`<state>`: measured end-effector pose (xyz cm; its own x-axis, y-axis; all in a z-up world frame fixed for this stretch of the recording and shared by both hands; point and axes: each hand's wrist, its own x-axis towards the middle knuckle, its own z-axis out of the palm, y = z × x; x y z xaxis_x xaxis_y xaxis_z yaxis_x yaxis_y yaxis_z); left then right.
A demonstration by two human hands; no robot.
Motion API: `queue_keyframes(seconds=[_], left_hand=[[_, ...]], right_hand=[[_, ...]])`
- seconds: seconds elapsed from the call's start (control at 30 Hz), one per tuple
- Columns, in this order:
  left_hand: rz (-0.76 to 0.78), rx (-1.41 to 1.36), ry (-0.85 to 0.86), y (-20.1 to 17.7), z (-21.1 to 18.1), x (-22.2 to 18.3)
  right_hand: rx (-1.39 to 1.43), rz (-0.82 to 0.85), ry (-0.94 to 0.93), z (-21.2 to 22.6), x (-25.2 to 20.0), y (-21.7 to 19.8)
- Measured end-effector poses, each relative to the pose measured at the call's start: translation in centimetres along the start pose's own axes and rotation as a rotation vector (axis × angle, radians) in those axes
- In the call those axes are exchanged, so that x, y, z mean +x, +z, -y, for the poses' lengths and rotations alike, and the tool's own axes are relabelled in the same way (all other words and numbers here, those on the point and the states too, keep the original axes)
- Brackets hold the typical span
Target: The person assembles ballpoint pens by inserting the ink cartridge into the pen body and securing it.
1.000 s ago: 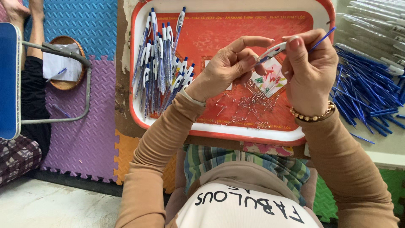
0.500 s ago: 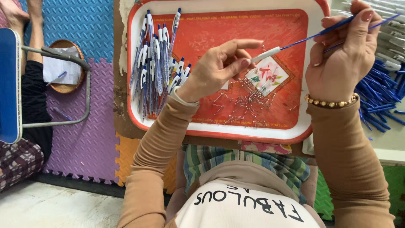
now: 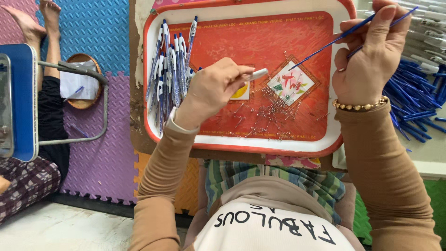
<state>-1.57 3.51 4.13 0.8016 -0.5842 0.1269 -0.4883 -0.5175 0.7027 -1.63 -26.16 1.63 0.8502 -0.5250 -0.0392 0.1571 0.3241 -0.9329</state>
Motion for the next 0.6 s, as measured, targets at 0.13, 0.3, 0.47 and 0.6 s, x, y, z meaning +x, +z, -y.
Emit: queue_keyframes(seconds=[0.13, 0.3, 0.47, 0.6], left_hand=[[-0.137, 0.600, 0.155, 0.5, -0.7, -0.3], [-0.126, 0.719, 0.139, 0.0, -2.0, -0.6], [-0.079, 0.920, 0.141, -1.5, -3.8, -1.2], [-0.056, 0.987, 0.208, -2.3, -4.3, -1.0]], right_hand=[[-0.033, -0.022, 0.002, -0.2, -0.5, 0.6], [-0.050, 0.110, -0.134, -1.4, -0.5, 0.3], [-0.051, 0.143, -0.240, -2.3, -0.8, 0.9], [-0.118, 0.116, -0.102, -1.6, -1.7, 1.3]])
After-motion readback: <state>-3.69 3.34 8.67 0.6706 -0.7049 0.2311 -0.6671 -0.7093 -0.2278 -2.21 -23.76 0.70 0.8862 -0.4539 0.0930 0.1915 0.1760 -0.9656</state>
